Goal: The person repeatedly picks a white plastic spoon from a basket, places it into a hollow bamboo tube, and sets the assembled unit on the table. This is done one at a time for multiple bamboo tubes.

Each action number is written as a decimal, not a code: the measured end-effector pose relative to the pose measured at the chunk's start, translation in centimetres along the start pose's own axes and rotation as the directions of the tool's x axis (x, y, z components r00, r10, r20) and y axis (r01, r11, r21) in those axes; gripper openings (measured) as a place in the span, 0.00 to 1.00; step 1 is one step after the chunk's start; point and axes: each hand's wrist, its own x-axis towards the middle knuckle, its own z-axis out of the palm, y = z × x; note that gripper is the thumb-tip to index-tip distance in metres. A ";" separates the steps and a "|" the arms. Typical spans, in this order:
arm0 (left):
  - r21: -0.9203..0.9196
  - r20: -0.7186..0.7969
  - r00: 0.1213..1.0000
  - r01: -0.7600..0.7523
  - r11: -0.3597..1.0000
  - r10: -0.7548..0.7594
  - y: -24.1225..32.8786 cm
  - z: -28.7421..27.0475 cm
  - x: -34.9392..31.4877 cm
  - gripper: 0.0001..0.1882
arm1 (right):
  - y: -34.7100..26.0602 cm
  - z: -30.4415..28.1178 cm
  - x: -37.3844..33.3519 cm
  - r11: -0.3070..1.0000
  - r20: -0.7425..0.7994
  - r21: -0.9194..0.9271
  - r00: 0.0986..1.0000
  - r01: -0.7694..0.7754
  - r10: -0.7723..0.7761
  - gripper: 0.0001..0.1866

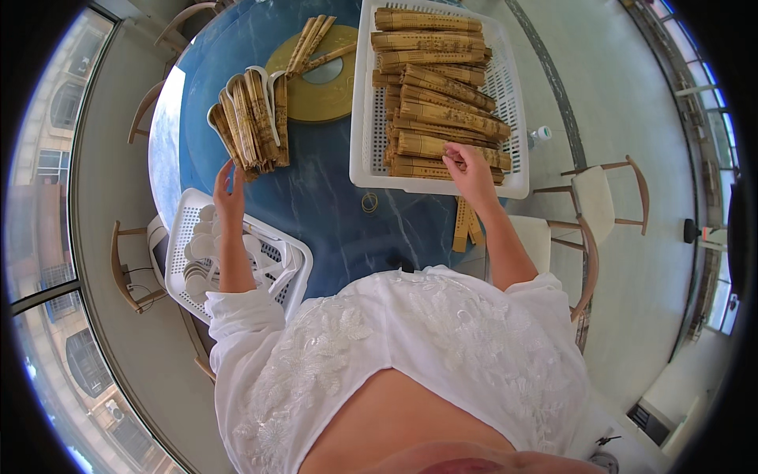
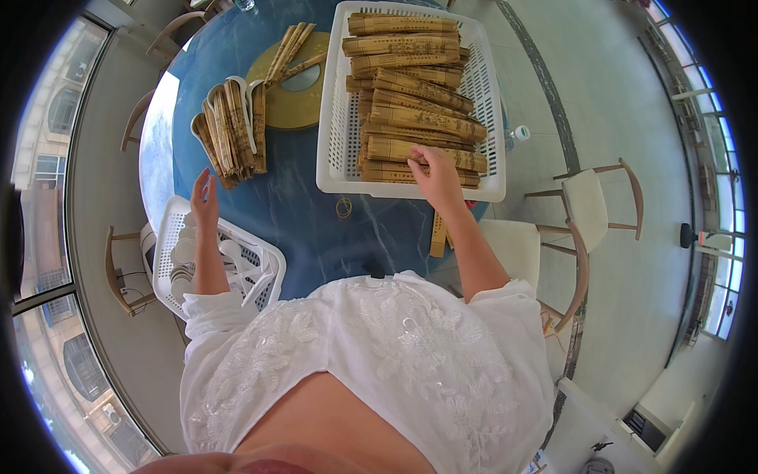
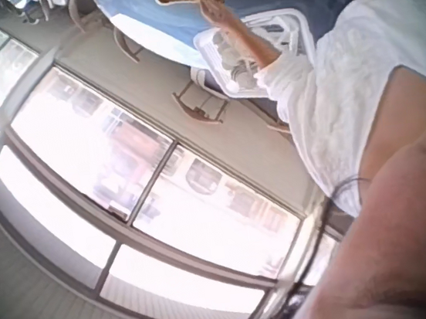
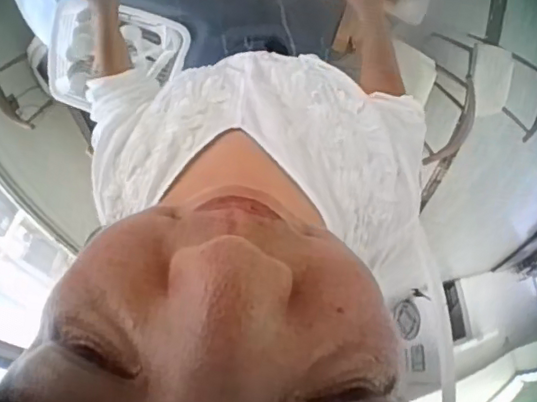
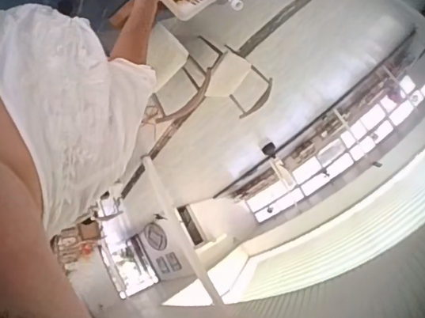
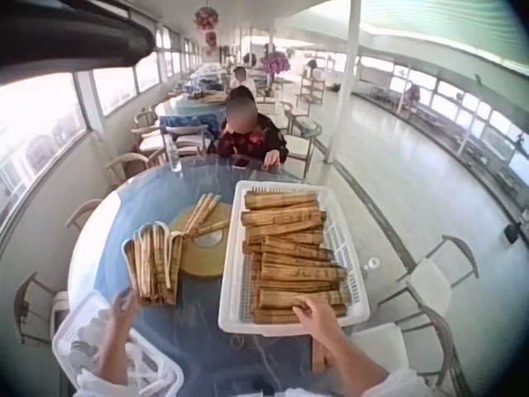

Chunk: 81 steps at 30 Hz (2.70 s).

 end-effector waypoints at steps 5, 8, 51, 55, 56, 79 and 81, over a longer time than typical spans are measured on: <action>-0.073 -0.079 0.983 0.157 0.985 -0.163 -7.4 -5.4 -10.9 0.16 | 5.3 -1.2 3.0 0.790 0.222 -0.607 0.973 0.088 0.062 0.27; 0.169 -0.122 0.938 0.343 0.924 -0.326 -10.8 -8.6 -17.4 0.16 | 5.5 -1.3 4.6 0.703 0.357 -0.706 0.900 0.083 0.252 0.29; 0.835 0.139 0.990 -0.127 0.535 0.018 -13.8 -13.8 -21.7 0.12 | -1.8 -1.7 -5.5 0.603 0.096 -0.637 0.826 0.480 -0.556 0.28; 0.782 0.292 0.956 -0.215 0.586 -0.038 -11.6 -15.7 -22.3 0.11 | -3.5 -0.8 -7.1 0.735 0.042 -0.497 0.859 0.460 -0.510 0.24; 0.782 0.324 0.946 -0.252 0.571 -0.026 -11.0 -16.1 -22.7 0.11 | -3.7 -0.3 -7.4 0.764 0.034 -0.458 0.868 0.453 -0.495 0.23; -0.233 0.379 0.810 0.552 0.801 -0.448 -1.4 -14.6 -26.4 0.18 | -8.0 6.2 -11.2 0.893 0.349 0.450 0.921 -0.001 -0.175 0.30; -0.502 0.518 0.791 0.590 0.633 -0.326 1.3 -11.2 -26.5 0.18 | -9.6 6.3 -11.8 0.870 0.398 0.488 0.906 -0.074 -0.146 0.33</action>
